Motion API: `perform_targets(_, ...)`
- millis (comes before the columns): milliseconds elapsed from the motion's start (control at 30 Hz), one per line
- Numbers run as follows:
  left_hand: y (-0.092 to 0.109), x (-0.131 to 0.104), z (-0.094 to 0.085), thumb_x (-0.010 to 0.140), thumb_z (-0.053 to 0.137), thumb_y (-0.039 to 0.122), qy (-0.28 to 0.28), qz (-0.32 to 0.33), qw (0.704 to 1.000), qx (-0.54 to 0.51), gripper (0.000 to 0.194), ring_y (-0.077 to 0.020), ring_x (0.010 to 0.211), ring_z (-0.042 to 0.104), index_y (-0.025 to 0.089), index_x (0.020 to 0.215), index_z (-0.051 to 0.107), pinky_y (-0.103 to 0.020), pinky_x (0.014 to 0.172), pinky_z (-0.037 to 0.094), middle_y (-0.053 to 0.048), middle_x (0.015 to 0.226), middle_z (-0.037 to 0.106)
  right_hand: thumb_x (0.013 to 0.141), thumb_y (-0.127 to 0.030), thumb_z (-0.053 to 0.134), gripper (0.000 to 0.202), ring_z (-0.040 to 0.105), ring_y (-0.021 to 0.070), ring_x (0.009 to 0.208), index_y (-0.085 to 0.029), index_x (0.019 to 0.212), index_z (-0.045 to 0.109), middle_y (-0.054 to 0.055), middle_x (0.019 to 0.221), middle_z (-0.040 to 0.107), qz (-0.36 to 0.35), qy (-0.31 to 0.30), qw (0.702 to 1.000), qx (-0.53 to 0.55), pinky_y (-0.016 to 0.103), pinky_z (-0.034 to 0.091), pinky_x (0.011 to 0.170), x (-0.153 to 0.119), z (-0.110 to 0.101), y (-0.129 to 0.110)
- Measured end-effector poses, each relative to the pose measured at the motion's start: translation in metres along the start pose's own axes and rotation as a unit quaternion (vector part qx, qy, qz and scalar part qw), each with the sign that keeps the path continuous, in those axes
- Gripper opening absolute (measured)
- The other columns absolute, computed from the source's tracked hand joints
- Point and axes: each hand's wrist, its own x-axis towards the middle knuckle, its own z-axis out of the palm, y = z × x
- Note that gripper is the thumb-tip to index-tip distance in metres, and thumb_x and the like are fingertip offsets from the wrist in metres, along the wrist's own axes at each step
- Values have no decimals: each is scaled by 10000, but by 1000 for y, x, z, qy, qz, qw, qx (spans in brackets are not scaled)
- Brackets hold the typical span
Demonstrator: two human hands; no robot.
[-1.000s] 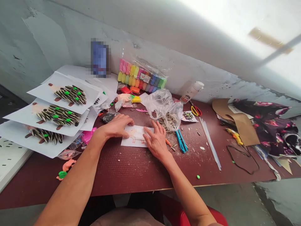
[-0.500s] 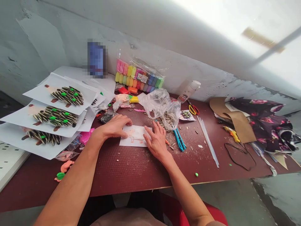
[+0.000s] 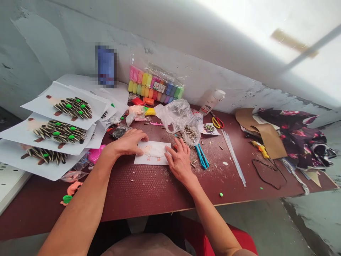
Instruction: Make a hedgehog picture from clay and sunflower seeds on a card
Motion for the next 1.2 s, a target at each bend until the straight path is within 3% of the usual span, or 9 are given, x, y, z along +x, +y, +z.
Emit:
perform_targets(400,2,-1,-1,632,692,308,6,-5,1000,-2,482,-310,1097,559,227,1107,675,-390,960,422,-62,1140,659,1031,-388,537,372,268,365,1537,-298,1367,670,141,1631,382,-1,-25,999,-24,587,271,1196,-5,2,-8)
perform_targets(700,1,0,1,631,690,314,7,-7,1000,10,490,-309,1092,564,228,1113,681,-388,959,425,-60,1140,665,1007,-378,597,374,245,360,1554,-364,1375,661,95,1654,367,-54,-35,998,-20,587,240,1215,-11,3,-13)
perform_targets(967,1,0,1,632,684,308,11,-8,1000,16,493,-299,1085,559,218,1117,680,-392,981,417,-61,1149,661,999,-437,601,450,238,371,1558,-365,1443,597,102,1666,344,-62,-40,997,-14,615,261,1203,0,7,-21)
perform_targets(1200,-1,1,5,629,689,301,20,-3,1000,14,477,-297,1085,558,233,1101,684,-399,987,416,-51,1134,665,1021,-438,562,396,261,353,1555,-358,1401,636,95,1659,362,-56,-44,997,-8,608,264,1209,11,7,-27)
